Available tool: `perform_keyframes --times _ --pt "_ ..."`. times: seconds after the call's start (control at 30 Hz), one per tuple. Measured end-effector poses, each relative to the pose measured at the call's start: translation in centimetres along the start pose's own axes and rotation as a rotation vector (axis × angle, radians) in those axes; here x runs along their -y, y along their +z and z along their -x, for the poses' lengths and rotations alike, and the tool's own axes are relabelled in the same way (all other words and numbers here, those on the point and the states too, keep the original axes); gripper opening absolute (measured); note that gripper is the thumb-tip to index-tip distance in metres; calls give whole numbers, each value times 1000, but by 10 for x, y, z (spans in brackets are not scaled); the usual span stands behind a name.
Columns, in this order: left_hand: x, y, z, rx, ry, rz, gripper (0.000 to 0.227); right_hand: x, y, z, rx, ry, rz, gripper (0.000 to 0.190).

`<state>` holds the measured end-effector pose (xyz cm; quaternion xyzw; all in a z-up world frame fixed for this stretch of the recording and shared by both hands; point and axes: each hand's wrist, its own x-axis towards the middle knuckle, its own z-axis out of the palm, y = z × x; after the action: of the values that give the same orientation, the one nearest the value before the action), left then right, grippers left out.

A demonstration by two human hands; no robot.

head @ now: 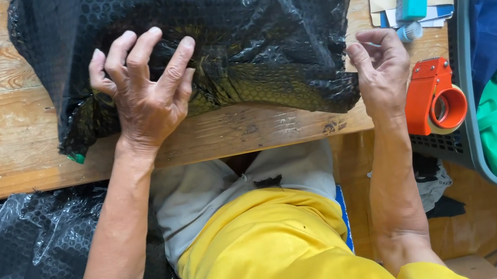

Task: The person opens a large black bubble-wrapped package on a wooden workbench using their hands and a small handheld tape dispenser.

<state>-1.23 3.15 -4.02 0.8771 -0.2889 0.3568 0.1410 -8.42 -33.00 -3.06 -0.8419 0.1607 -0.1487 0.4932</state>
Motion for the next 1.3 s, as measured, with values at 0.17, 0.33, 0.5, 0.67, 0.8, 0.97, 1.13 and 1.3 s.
perform_keyframes --times 0.17,0.33,0.5,0.67,0.8,0.97,1.13,1.3 --pt "11 -5 0 13 7 27 25 -18 15 -3 145 89 -313 25" --pt "-30 -4 -8 52 -90 25 29 -30 21 -15 161 22 -243 35" --pt "-111 6 -48 44 278 280 31 -56 25 -23 195 90 -420 29" --pt "-160 81 -43 165 235 335 66 -110 26 -25 139 130 -625 20" --pt "-167 102 -40 211 41 473 59 -148 15 -16 126 216 -847 37" --pt "-166 89 -58 263 -91 424 49 -66 21 27 255 151 -1071 55" --pt "-167 93 -50 264 -71 354 50 -77 18 27 471 207 -1089 72" --pt "-166 94 -48 222 -103 338 49 -80 18 14 234 68 -201 41"
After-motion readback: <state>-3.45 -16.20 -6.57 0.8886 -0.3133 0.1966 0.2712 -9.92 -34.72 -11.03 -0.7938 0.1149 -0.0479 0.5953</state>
